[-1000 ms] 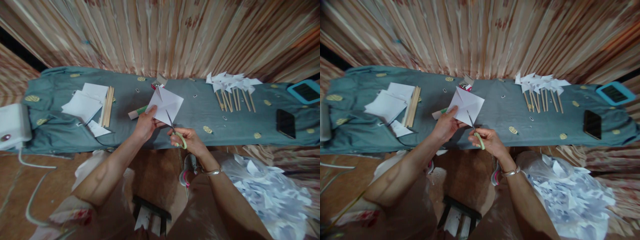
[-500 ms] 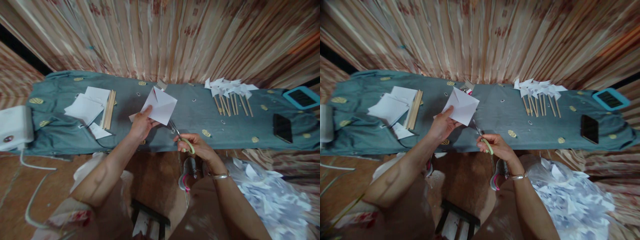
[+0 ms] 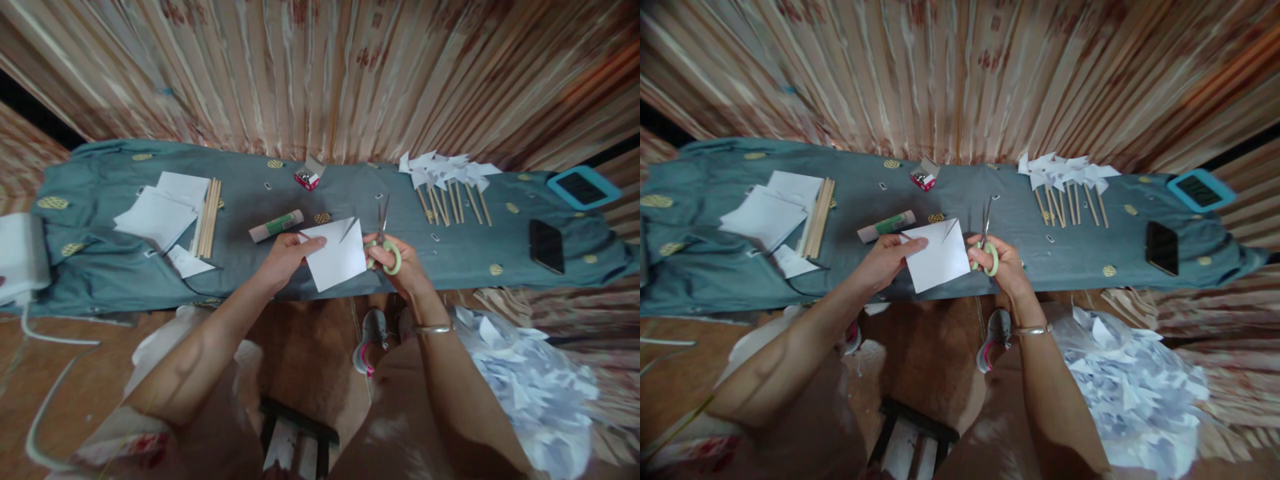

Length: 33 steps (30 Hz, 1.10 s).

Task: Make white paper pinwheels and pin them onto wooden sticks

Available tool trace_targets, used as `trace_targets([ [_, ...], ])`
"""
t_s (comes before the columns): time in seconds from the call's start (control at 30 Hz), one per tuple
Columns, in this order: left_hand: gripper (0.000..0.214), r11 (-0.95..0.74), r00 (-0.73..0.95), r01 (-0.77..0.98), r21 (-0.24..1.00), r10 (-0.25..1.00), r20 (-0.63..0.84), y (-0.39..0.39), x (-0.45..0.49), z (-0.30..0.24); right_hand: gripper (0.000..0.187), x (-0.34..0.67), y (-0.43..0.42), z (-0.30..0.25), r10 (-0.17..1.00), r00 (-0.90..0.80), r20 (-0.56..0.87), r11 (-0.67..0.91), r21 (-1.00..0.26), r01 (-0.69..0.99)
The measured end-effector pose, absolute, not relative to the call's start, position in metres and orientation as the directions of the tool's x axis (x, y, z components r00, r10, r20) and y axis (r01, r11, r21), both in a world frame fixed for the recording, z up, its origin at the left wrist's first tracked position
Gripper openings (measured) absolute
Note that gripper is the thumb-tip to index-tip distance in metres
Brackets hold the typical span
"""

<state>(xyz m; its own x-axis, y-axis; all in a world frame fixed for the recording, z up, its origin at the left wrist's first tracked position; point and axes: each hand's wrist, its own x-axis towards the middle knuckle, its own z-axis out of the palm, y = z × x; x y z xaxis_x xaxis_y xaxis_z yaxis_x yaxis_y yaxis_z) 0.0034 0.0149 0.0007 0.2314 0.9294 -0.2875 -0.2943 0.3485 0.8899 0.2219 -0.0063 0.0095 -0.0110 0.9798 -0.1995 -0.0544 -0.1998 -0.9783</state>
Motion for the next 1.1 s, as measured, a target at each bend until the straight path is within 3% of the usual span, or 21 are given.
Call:
trace_targets([
  [0.2,0.03,0.36,0.292,-0.283,0.889,0.915,-0.278,0.011,0.005,0.001,0.04,0.209,-0.007,0.006,0.984,-0.018,-0.18,-0.18,-0.984,-0.001],
  [0.43,0.062,0.449,0.374,-0.535,0.716,0.886,-0.275,0.003,0.014,0.01,0.042,0.195,0.0,0.001,0.972,0.194,-0.134,-0.113,-0.987,-0.116],
  [0.63,0.046,0.385,0.277,-0.445,0.809,0.918,-0.285,-0.005,0.026,0.006,0.044,0.179,0.002,-0.005,0.953,0.272,-0.131,-0.083,-0.98,-0.18],
  [0.93,0.041,0.287,-0.024,-0.355,0.89,0.949,-0.316,-0.006,0.02,-0.004,0.045,0.169,-0.006,-0.003,0.969,0.199,-0.145,-0.116,-0.982,-0.149],
  [1.1,0.042,0.184,-0.096,-0.372,0.91,0.967,-0.235,0.007,0.01,0.002,0.046,0.173,-0.019,0.001,0.98,-0.034,-0.195,-0.198,-0.976,-0.092],
])
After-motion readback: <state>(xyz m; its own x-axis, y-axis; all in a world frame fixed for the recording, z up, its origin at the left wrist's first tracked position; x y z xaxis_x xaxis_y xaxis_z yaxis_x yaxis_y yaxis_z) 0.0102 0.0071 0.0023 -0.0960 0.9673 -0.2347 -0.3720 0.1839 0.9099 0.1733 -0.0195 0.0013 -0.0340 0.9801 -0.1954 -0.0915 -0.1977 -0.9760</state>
